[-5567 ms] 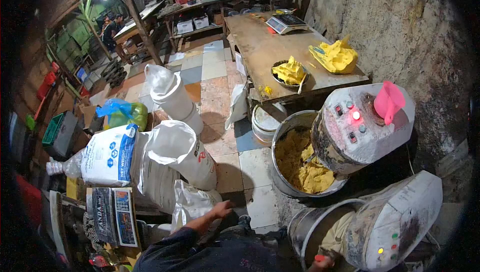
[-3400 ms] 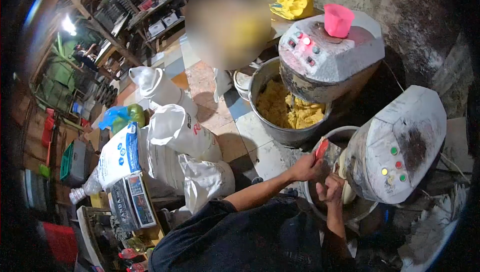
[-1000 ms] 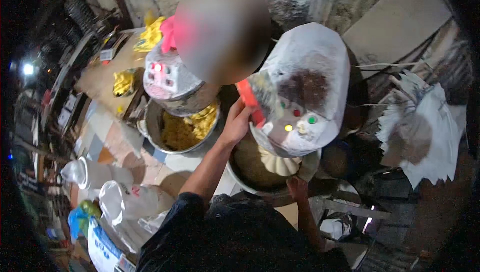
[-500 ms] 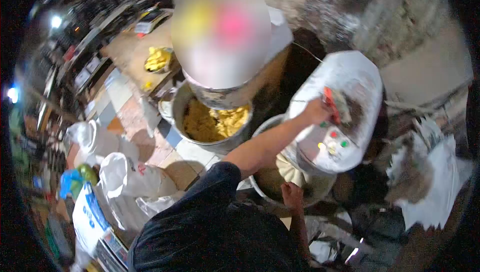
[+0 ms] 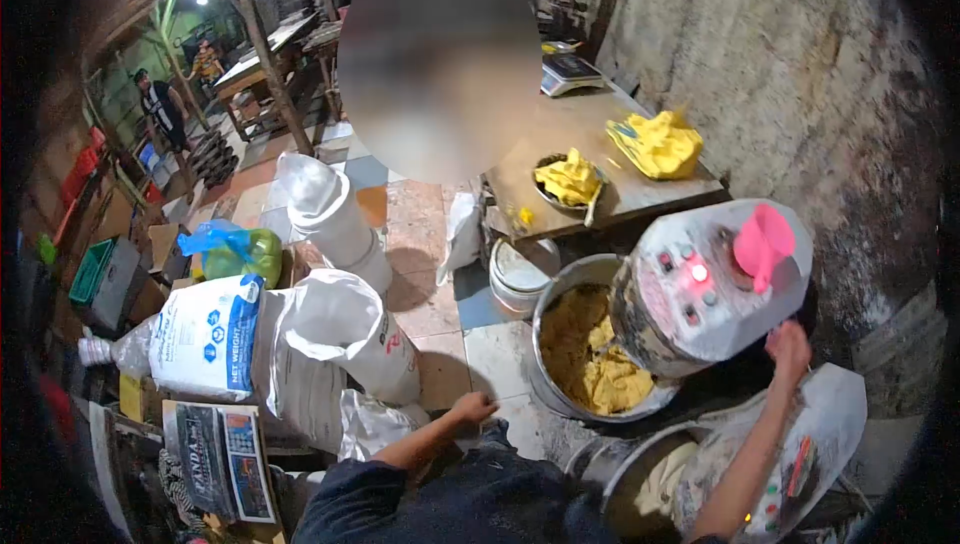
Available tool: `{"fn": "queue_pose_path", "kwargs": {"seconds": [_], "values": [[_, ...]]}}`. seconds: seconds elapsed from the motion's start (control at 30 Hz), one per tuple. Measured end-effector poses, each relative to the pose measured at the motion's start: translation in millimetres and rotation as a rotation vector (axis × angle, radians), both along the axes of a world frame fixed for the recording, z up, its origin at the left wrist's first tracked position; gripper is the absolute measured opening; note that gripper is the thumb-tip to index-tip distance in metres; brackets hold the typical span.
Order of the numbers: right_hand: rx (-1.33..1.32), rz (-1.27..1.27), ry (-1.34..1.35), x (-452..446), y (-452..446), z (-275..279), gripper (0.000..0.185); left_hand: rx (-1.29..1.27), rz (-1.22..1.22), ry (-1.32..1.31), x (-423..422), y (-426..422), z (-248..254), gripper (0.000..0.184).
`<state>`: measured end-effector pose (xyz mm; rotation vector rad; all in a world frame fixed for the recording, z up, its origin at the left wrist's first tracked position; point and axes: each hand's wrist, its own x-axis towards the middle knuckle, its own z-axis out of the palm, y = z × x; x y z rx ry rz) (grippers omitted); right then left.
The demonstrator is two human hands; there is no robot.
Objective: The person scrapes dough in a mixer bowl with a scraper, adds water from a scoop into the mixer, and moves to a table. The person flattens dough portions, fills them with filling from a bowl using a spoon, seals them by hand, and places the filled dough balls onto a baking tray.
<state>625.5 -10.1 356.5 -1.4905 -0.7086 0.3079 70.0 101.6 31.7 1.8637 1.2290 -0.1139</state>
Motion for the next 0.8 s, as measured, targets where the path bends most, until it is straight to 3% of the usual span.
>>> {"fn": "queue_pose_path", "kwargs": {"seconds": [0.07, 0.13, 0.2, 0.23, 0.3, 0.4, 0.43, 0.57, 0.63, 0.73, 0.8], "values": [[-0.298, -0.098, 0.213, 22, 62, 29, 0.054, 0.073, 0.164, -0.08, -66, -27, -10, 0.042], [-0.383, 0.071, 0.394, 37, 98, 31, 0.064, -0.053, -0.051, 0.197, -124, -41, -73, 0.041], [-0.37, 0.159, 0.508, 57, 126, 20, 0.057, -0.154, -0.067, 0.228, -160, -68, -90, 0.044], [-0.365, 0.239, 0.619, 67, 137, 11, 0.051, -0.159, 0.119, 0.184, -168, -84, -88, 0.045], [-0.339, 0.187, 0.626, 80, 154, 1, 0.043, -0.224, 0.392, 0.213, -176, -114, -100, 0.048], [-0.31, 0.112, 0.569, 152, 173, -22, 0.031, -0.409, 0.457, 0.216, -173, -130, -104, 0.049], [-0.301, 0.102, 0.506, 173, 177, -30, 0.027, -0.383, 0.499, 0.218, -172, -147, -164, 0.043], [-0.306, -0.048, 0.458, 102, 165, 23, 0.026, -0.551, 0.624, -0.022, -176, -130, -174, 0.036], [-0.449, -0.078, 0.395, 96, 156, 35, 0.03, -0.653, 0.713, -0.195, -169, -134, -176, 0.031], [-0.433, -0.068, 0.352, 95, 124, 40, 0.037, -0.623, 0.781, -0.193, -150, -117, -127, 0.012], [-0.453, -0.015, 0.318, 75, 91, 58, 0.038, -0.49, 0.556, -0.051, -179, -109, -179, 0.02]]}}
